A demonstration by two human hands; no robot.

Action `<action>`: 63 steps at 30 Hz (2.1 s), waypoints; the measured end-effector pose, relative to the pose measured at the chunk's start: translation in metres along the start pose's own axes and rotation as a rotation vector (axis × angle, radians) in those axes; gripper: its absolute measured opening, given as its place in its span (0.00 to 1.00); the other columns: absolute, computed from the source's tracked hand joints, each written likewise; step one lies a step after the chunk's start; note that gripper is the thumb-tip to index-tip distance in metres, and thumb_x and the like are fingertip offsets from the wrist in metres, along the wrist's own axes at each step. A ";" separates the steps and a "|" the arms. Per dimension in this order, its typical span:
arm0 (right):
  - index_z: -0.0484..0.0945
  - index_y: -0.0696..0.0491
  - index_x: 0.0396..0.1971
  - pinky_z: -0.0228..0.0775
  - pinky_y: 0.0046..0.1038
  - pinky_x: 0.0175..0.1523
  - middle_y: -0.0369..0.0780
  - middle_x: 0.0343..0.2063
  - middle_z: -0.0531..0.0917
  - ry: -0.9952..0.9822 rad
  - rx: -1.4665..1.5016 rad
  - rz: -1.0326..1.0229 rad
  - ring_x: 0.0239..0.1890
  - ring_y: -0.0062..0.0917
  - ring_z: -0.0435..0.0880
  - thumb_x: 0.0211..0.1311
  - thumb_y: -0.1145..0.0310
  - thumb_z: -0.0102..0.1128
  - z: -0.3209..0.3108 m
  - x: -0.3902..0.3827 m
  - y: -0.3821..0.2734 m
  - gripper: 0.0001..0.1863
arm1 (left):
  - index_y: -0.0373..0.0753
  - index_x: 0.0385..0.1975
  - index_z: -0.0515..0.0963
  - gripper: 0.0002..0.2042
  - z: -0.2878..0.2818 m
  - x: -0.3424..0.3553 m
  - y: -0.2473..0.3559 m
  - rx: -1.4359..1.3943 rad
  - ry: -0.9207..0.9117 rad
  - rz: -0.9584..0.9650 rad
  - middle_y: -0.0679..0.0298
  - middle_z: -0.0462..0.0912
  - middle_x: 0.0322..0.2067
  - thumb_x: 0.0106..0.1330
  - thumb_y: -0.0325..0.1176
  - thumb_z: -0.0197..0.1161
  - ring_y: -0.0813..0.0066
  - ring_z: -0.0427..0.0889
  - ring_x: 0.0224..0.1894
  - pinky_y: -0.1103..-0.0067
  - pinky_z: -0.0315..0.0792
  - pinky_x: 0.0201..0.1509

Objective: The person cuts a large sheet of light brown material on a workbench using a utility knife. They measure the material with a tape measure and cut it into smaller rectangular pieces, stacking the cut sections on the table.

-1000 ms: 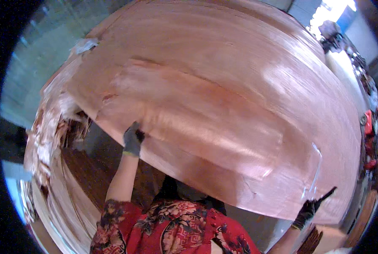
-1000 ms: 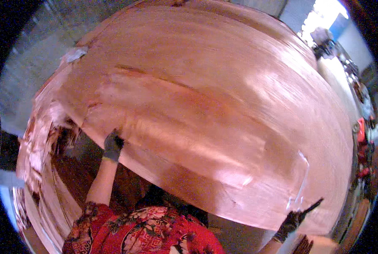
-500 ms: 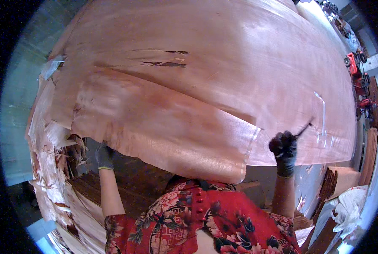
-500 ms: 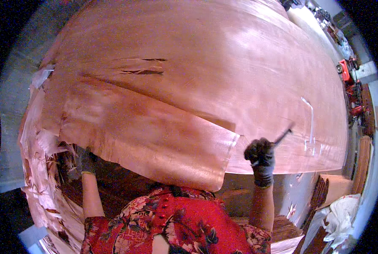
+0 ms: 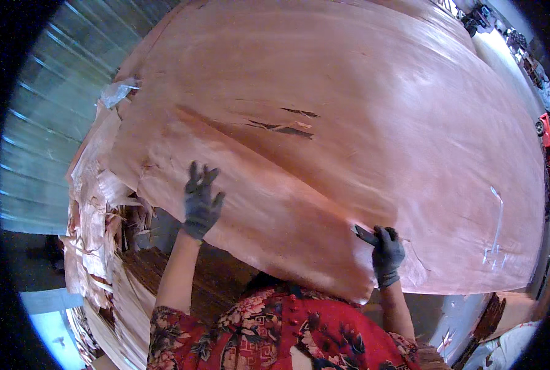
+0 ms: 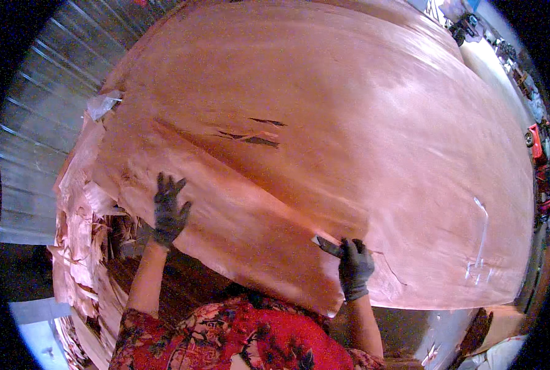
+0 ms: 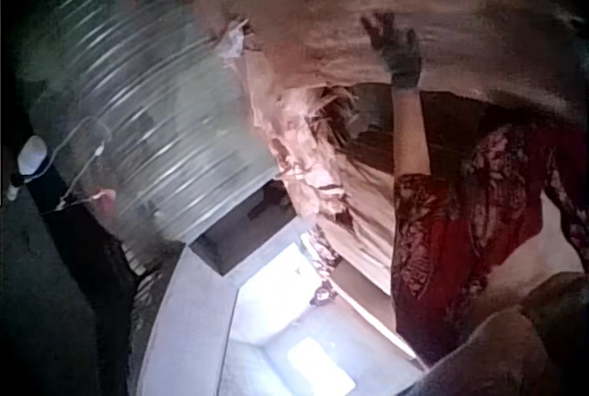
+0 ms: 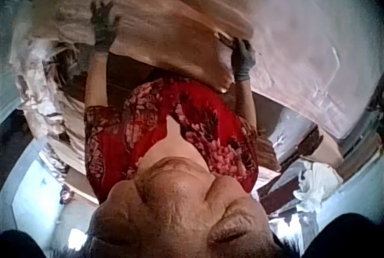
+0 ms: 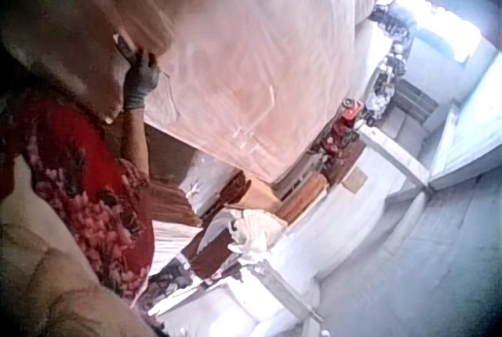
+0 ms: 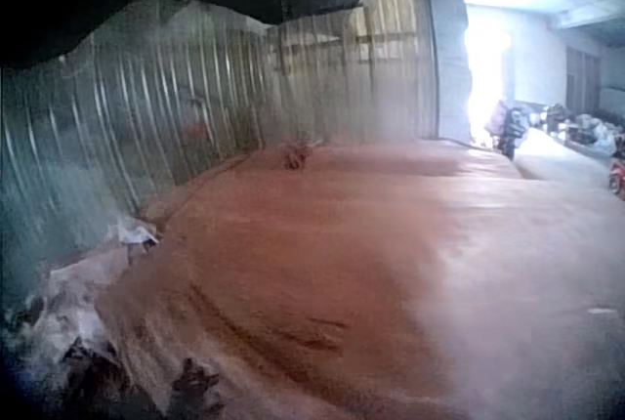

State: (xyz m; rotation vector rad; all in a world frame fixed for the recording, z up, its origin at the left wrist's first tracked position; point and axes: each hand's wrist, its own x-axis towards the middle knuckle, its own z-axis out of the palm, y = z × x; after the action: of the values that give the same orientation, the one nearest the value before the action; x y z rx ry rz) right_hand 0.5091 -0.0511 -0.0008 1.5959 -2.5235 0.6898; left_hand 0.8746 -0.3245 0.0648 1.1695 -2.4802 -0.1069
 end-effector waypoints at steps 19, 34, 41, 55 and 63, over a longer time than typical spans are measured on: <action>0.76 0.49 0.30 0.70 0.33 0.32 0.40 0.32 0.77 0.060 -0.094 0.196 0.33 0.37 0.78 0.53 0.71 0.55 0.033 0.194 -0.086 0.04 | 0.35 0.64 0.51 0.49 0.032 0.185 -0.206 -0.351 -0.255 0.114 0.60 0.72 0.26 0.36 0.29 0.70 0.60 0.71 0.33 0.68 0.67 0.45; 0.70 0.52 0.52 0.71 0.25 0.36 0.40 0.47 0.70 0.319 0.431 0.173 0.46 0.25 0.70 0.62 0.73 0.51 0.102 0.275 -0.085 0.18 | 0.41 0.63 0.54 0.39 0.086 0.247 -0.204 0.379 -0.106 0.081 0.54 0.72 0.49 0.50 0.40 0.64 0.51 0.60 0.60 0.66 0.59 0.59; 0.67 0.54 0.52 0.61 0.15 0.18 0.39 0.28 0.78 -0.424 1.238 0.537 0.15 0.11 0.69 0.68 0.61 0.42 0.086 0.255 -0.211 0.18 | 0.38 0.60 0.59 0.29 0.129 0.186 -0.208 0.026 0.057 0.010 0.47 0.64 0.56 0.59 0.41 0.54 0.49 0.58 0.61 0.58 0.55 0.61; 0.67 0.55 0.49 0.66 0.18 0.26 0.36 0.29 0.76 -0.689 1.225 0.276 0.23 0.16 0.71 0.67 0.64 0.45 0.135 0.287 -0.297 0.15 | 0.35 0.55 0.65 0.25 0.121 0.185 -0.172 -0.024 0.054 0.123 0.55 0.69 0.55 0.56 0.36 0.56 0.53 0.64 0.58 0.60 0.52 0.65; 0.68 0.56 0.42 0.67 0.21 0.27 0.37 0.30 0.76 -0.770 0.997 0.326 0.21 0.17 0.73 0.66 0.62 0.47 0.157 0.291 -0.322 0.13 | 0.33 0.55 0.65 0.25 0.106 0.175 -0.165 -0.171 0.060 0.050 0.52 0.68 0.55 0.56 0.34 0.53 0.54 0.63 0.59 0.61 0.50 0.66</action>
State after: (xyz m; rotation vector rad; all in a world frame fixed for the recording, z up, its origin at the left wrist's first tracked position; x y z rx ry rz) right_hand 0.6846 -0.4747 0.0510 1.9723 -3.2728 1.9337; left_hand 0.8538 -0.5743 -0.0152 1.0248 -2.3932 -0.2600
